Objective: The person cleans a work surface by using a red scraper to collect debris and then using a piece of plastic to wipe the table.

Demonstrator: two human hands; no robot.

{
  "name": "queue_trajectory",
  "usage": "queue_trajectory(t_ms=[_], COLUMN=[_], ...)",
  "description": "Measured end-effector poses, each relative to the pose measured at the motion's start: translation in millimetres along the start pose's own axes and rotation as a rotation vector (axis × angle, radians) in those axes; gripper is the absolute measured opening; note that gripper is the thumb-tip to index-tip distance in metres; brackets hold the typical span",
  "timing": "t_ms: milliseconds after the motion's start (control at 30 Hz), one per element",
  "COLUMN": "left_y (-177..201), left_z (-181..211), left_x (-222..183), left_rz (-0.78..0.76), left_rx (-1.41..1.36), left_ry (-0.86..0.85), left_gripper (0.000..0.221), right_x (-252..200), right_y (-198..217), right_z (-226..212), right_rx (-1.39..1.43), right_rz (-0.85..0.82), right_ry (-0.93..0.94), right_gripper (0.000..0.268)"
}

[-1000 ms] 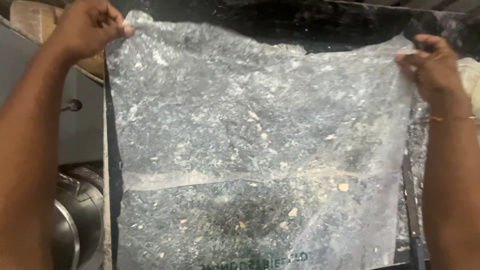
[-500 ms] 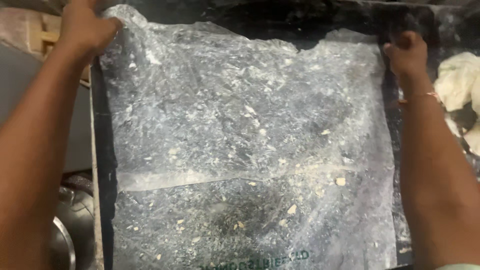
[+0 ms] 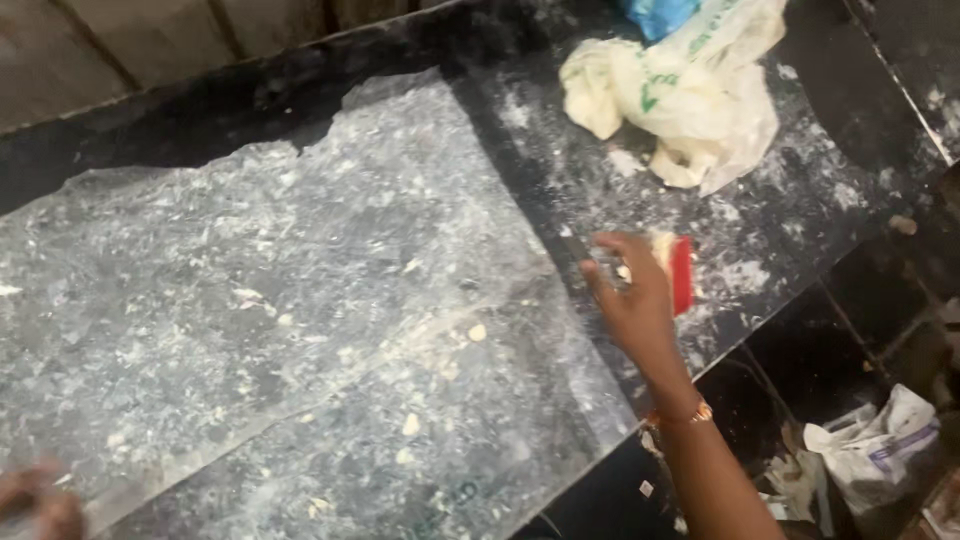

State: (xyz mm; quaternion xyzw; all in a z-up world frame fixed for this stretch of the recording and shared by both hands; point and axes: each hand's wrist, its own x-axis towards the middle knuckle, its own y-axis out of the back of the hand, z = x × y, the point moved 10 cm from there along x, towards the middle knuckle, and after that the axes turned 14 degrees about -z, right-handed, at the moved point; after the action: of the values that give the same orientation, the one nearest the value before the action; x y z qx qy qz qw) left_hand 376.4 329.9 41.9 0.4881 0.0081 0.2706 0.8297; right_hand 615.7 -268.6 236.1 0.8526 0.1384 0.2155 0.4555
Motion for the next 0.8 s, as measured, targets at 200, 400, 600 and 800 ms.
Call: queue_trajectory(t_ms=[200,400,600,800], left_y=[-22.1,-97.9,-65.9,-16.9], left_z=[2.0,136.3,289.6,342.3], left_x=[-202.9,-287.6,-285.2,-261.6], left_rz=[0.003,0.012,-0.055,0.027], left_rx=[-0.182,-0.596,-0.380,-0.425], left_ry=[0.125,0.064,0.077,0.131], left_gripper=[0.049,0.054,0.044,0.046], right_x=[-60.7,-86.3,-96.8,-116.1], right_y=[53.2,41.8,61.0,121.2], right_z=[100.4,197.9,212.8,185.4], right_rx=[-0.255,-0.018,0.141,0.251], right_rz=[0.196,0.163,0.191,0.396], right_ry=[-0.177,-0.236,-0.256,-0.097], right_gripper=[0.046,0.023,0.019,0.022])
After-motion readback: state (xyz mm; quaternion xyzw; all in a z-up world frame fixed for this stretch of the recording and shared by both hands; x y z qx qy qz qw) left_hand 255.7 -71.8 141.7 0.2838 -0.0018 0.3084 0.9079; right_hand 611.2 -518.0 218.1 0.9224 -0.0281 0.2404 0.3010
